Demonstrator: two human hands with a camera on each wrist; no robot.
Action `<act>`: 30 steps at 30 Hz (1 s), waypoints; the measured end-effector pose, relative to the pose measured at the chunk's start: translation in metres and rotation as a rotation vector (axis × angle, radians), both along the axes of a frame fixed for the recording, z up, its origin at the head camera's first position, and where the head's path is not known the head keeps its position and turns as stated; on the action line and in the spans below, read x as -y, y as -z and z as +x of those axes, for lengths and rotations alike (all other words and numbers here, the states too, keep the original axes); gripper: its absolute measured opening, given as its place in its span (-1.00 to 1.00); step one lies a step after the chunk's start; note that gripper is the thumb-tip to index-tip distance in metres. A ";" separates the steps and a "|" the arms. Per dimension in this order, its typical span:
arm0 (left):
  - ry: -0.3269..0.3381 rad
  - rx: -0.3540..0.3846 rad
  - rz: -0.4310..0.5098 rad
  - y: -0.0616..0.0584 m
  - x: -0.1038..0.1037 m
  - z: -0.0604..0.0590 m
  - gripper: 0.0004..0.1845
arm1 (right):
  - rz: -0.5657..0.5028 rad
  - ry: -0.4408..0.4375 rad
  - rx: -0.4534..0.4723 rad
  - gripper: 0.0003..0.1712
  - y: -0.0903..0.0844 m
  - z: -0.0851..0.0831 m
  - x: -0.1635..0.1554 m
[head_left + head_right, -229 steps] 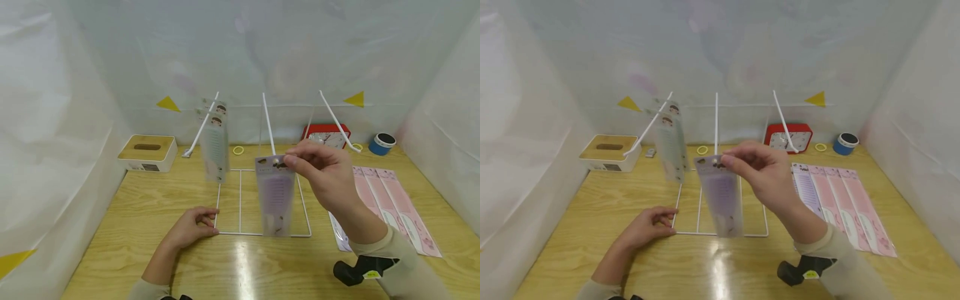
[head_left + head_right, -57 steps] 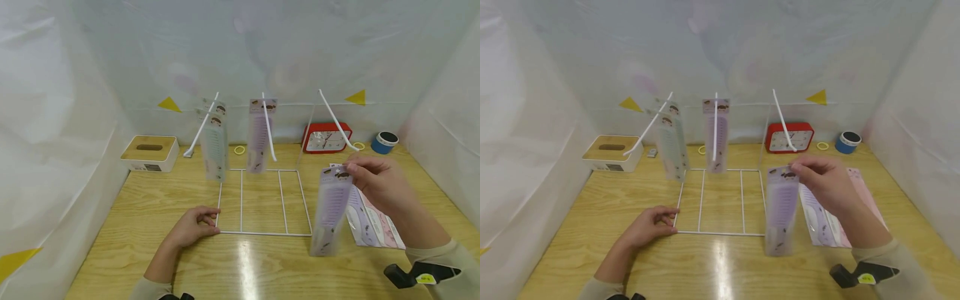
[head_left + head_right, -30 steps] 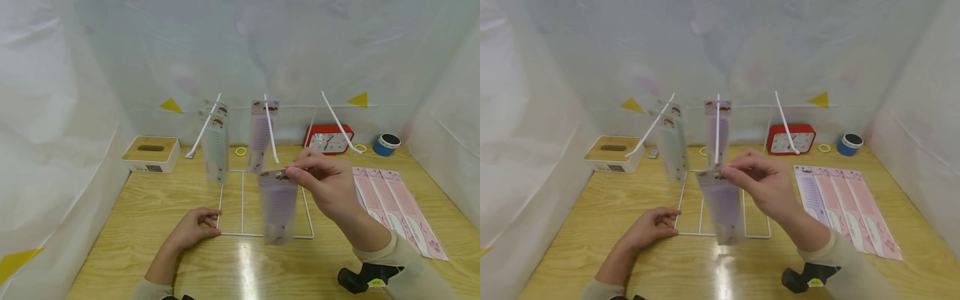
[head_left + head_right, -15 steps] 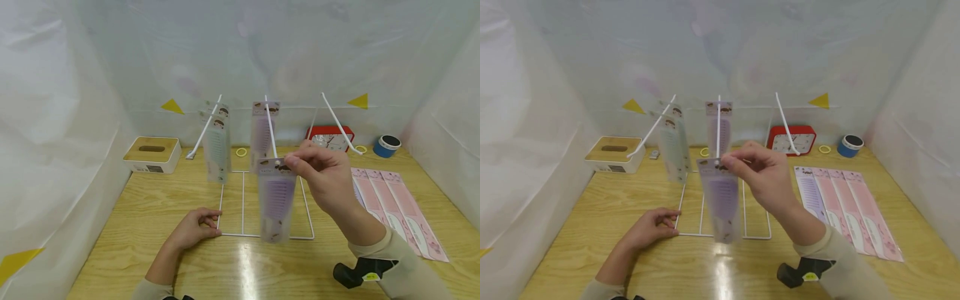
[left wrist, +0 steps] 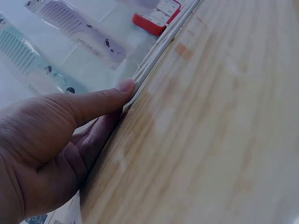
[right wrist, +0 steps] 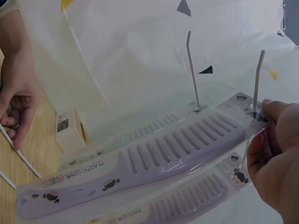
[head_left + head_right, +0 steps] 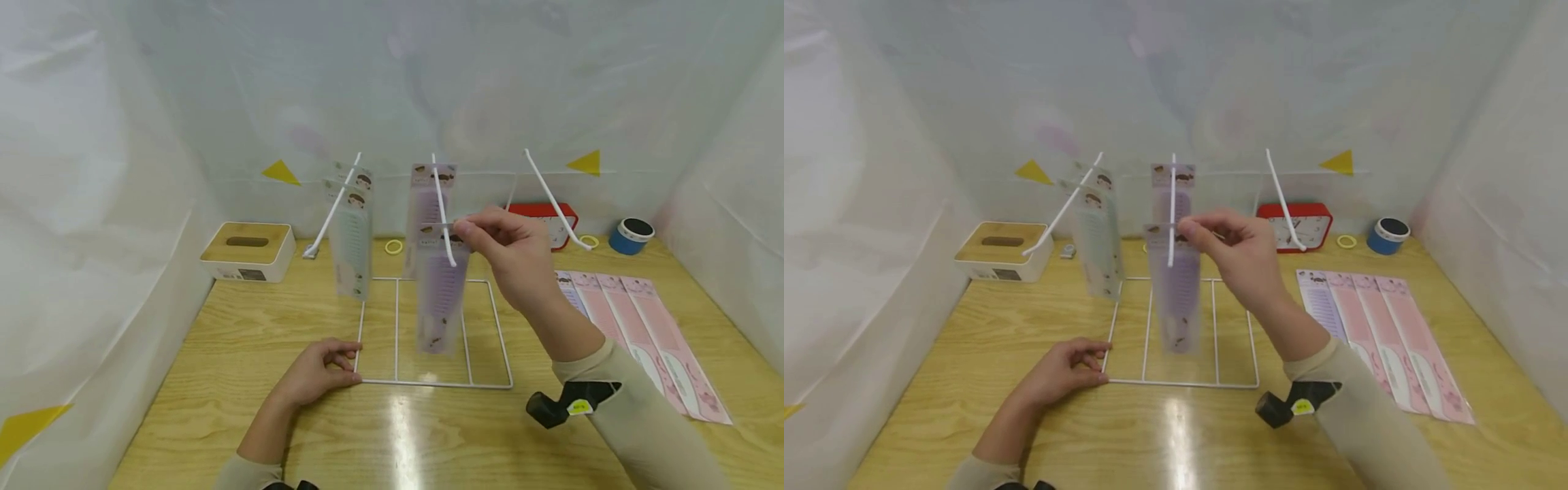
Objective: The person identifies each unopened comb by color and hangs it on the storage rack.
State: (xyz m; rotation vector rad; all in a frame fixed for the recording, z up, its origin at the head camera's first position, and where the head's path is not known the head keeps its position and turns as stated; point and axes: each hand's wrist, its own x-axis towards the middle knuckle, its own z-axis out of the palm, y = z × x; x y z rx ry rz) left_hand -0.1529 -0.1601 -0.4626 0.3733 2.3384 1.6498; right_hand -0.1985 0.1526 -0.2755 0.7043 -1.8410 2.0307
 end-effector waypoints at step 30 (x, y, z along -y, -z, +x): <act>0.010 -0.001 -0.003 0.000 0.001 -0.001 -0.43 | 0.016 0.077 0.080 -0.79 -0.007 -0.067 0.000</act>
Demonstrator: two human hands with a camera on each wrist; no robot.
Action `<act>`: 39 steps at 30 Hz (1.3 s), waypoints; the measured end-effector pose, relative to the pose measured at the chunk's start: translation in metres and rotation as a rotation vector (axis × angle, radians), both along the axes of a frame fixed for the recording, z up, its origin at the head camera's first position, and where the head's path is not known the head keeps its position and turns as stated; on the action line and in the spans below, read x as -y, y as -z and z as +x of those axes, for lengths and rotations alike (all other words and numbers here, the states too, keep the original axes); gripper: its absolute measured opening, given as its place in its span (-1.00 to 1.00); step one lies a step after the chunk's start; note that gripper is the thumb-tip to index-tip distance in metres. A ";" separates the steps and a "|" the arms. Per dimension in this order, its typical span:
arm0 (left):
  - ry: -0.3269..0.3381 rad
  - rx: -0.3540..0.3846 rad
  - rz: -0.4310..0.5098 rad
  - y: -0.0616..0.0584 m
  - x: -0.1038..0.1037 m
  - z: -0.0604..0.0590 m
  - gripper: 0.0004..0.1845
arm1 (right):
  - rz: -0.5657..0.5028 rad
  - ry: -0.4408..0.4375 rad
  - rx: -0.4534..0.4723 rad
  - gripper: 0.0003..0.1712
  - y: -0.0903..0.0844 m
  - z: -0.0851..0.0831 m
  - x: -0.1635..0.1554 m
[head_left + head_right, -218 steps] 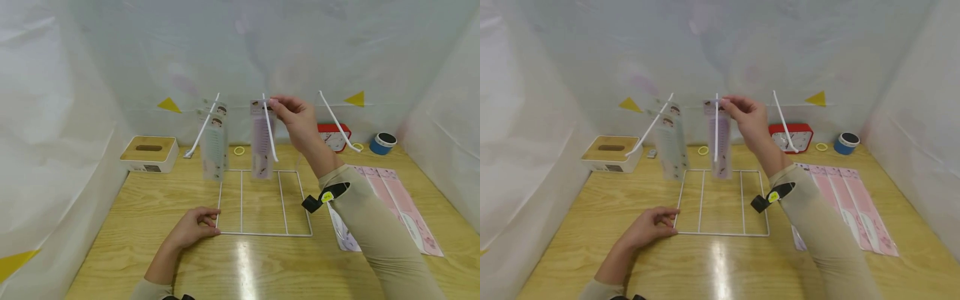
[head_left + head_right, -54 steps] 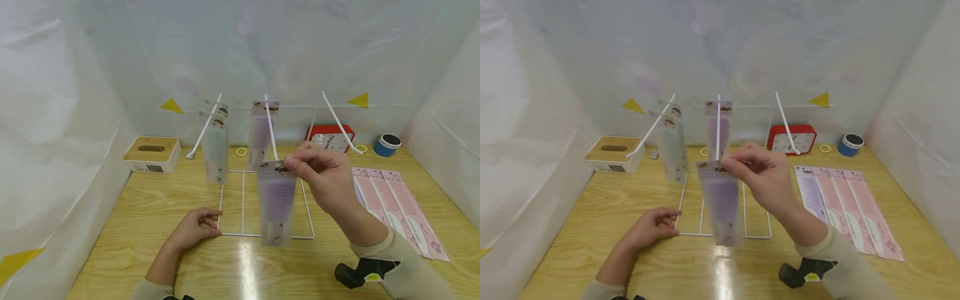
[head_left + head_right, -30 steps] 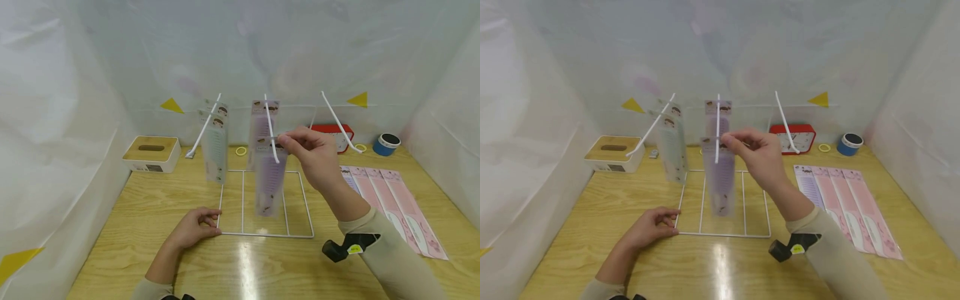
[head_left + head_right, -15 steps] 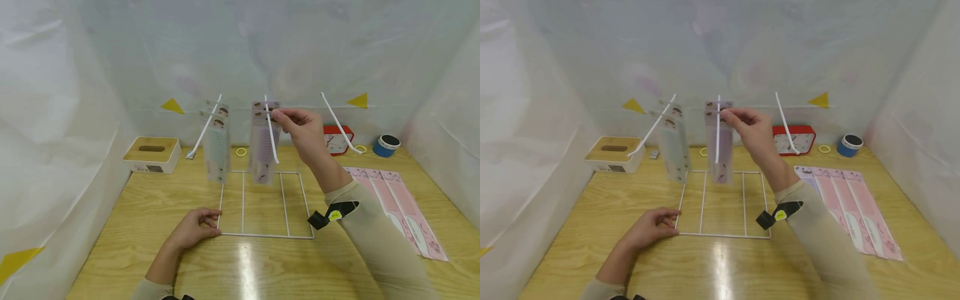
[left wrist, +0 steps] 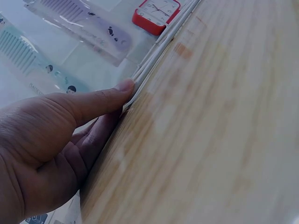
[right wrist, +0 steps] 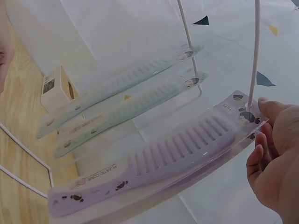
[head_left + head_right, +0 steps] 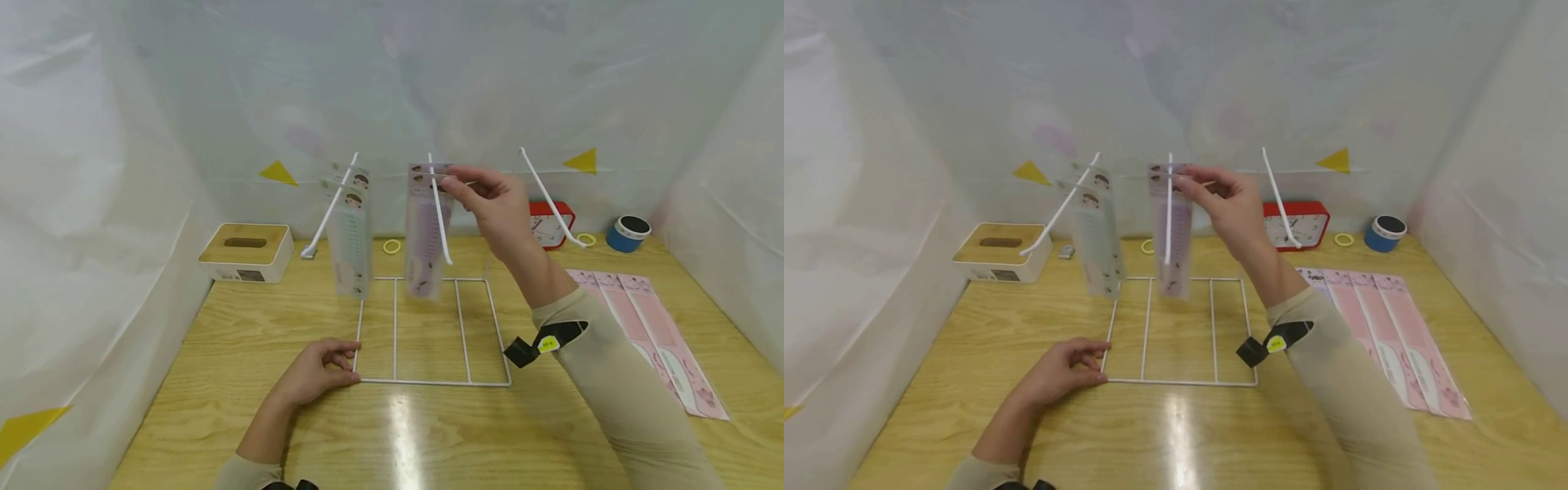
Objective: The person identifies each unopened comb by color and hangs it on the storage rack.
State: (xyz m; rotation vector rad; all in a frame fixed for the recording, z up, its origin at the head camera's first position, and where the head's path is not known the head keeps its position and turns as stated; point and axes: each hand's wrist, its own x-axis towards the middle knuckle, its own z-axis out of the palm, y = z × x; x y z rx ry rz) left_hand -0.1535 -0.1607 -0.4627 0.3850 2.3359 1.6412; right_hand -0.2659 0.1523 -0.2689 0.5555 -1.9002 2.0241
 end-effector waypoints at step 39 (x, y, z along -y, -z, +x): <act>-0.006 0.012 -0.003 -0.003 -0.001 0.001 -0.43 | 0.675 -0.006 0.186 -0.46 0.152 0.020 -0.157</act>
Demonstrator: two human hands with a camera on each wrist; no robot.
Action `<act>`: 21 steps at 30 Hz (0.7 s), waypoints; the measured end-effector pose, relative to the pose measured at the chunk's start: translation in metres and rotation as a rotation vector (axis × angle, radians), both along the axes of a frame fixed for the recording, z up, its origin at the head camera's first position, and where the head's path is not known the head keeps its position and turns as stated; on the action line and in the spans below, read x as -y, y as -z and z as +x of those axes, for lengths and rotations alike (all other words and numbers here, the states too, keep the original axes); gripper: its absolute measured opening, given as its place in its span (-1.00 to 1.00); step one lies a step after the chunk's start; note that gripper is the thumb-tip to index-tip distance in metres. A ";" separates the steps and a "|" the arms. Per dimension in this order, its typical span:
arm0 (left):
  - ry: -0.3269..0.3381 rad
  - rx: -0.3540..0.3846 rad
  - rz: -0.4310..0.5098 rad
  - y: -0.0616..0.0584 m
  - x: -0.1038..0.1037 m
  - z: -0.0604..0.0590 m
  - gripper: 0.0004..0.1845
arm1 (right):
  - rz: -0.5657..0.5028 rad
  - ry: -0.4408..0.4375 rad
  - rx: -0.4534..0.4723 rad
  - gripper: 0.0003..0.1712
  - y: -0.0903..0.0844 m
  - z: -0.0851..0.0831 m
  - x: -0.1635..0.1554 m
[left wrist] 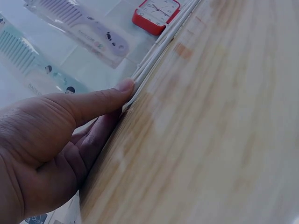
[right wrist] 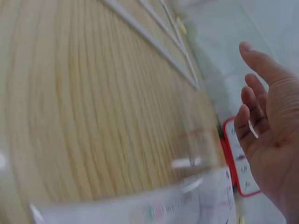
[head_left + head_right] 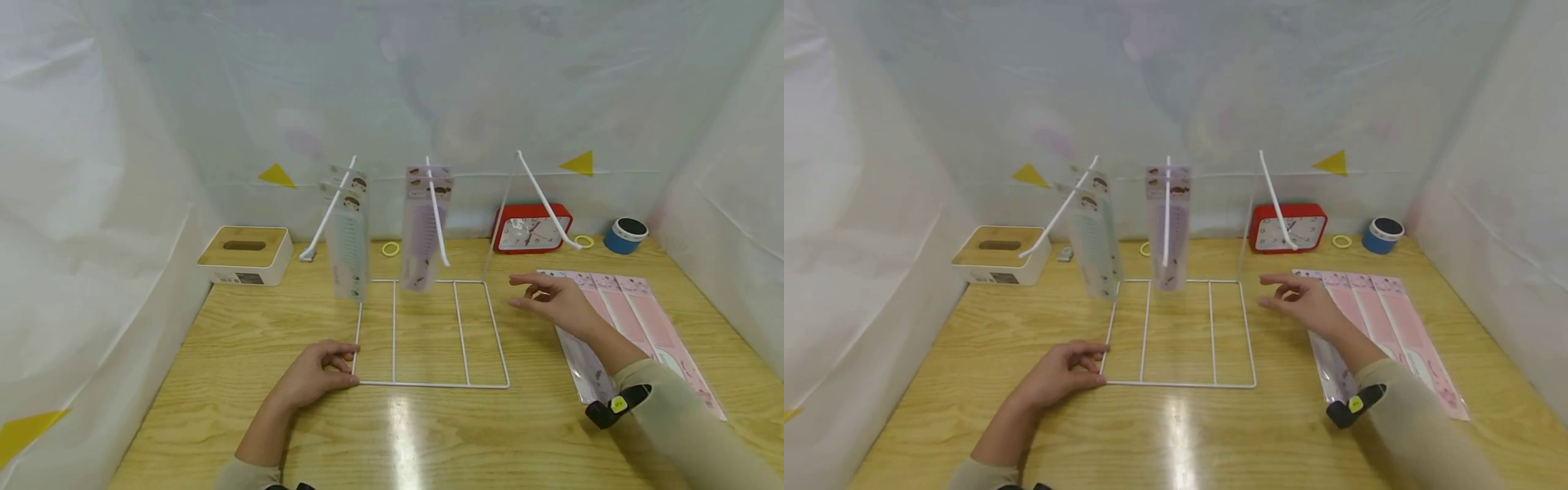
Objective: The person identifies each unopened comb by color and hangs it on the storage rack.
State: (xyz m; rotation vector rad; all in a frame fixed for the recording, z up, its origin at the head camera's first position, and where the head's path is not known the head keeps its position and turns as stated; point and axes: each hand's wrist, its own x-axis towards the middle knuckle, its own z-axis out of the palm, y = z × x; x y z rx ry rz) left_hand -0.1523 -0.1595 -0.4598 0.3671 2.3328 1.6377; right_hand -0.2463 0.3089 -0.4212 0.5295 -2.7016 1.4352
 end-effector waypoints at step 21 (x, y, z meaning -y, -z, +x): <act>0.003 -0.016 -0.003 0.001 0.000 0.000 -0.44 | 0.396 0.086 0.113 -0.15 0.010 -0.045 -0.090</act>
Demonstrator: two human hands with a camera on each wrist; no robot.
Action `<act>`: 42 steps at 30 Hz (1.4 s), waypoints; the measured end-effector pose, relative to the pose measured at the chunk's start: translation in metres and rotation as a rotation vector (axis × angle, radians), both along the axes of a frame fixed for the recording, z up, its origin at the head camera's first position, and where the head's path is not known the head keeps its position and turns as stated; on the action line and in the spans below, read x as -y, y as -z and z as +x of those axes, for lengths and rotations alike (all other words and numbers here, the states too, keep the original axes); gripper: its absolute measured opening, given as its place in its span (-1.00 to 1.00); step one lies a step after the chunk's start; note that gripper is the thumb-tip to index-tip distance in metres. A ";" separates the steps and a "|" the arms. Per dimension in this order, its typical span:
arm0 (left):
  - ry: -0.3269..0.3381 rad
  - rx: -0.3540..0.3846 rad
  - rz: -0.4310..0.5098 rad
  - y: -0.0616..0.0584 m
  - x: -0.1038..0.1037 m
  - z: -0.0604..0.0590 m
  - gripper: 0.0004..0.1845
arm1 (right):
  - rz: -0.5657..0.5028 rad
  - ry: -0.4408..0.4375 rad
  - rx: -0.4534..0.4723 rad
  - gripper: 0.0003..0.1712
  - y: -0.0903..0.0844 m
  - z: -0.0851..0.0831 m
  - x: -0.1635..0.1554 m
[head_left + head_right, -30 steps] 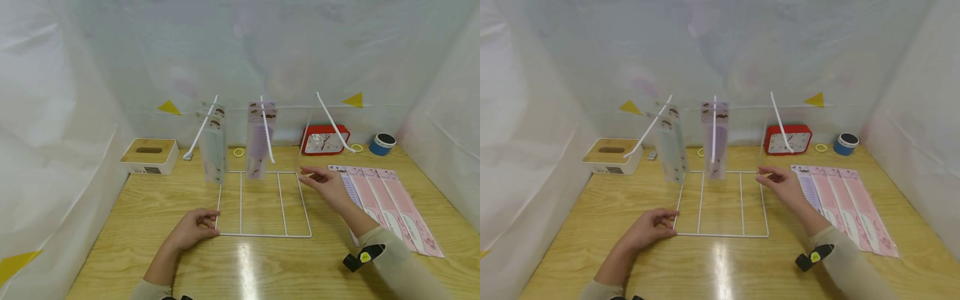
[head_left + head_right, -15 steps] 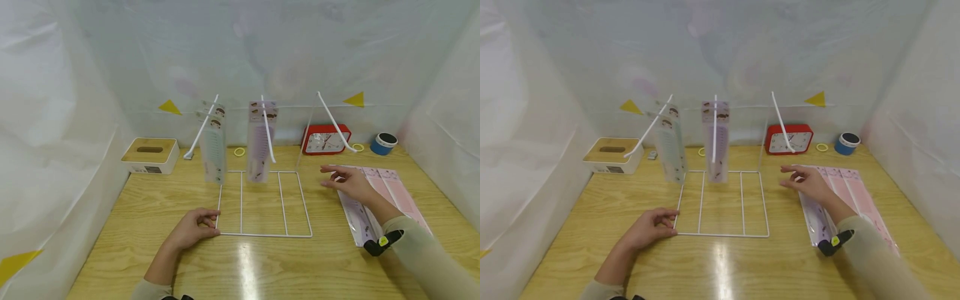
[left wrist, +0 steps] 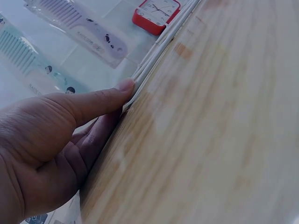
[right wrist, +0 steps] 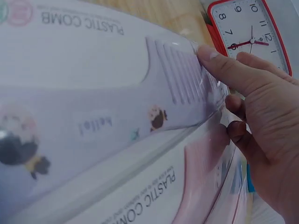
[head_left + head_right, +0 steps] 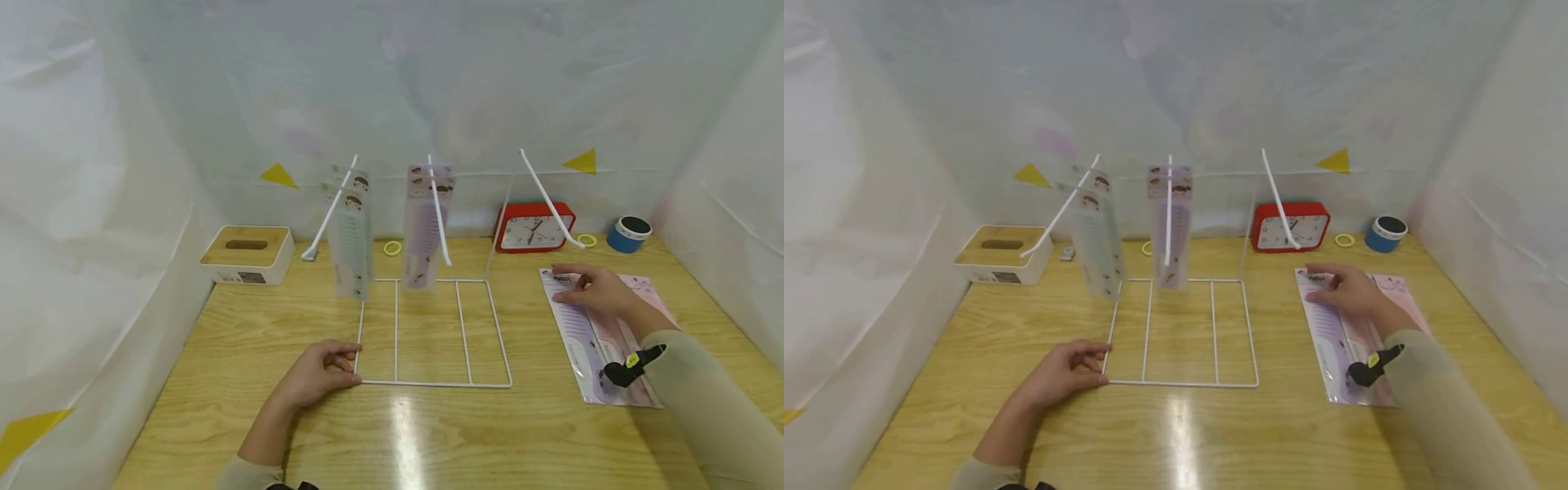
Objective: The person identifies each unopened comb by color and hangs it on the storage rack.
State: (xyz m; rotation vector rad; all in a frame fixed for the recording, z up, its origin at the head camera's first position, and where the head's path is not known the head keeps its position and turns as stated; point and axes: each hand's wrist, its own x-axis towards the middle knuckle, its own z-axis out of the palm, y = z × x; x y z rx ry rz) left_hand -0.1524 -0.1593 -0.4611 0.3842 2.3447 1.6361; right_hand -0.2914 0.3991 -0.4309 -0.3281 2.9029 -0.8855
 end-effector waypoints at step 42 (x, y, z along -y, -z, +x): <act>-0.010 0.004 0.004 0.001 0.000 0.000 -0.43 | -0.683 0.157 -0.054 -0.56 -0.027 0.023 0.023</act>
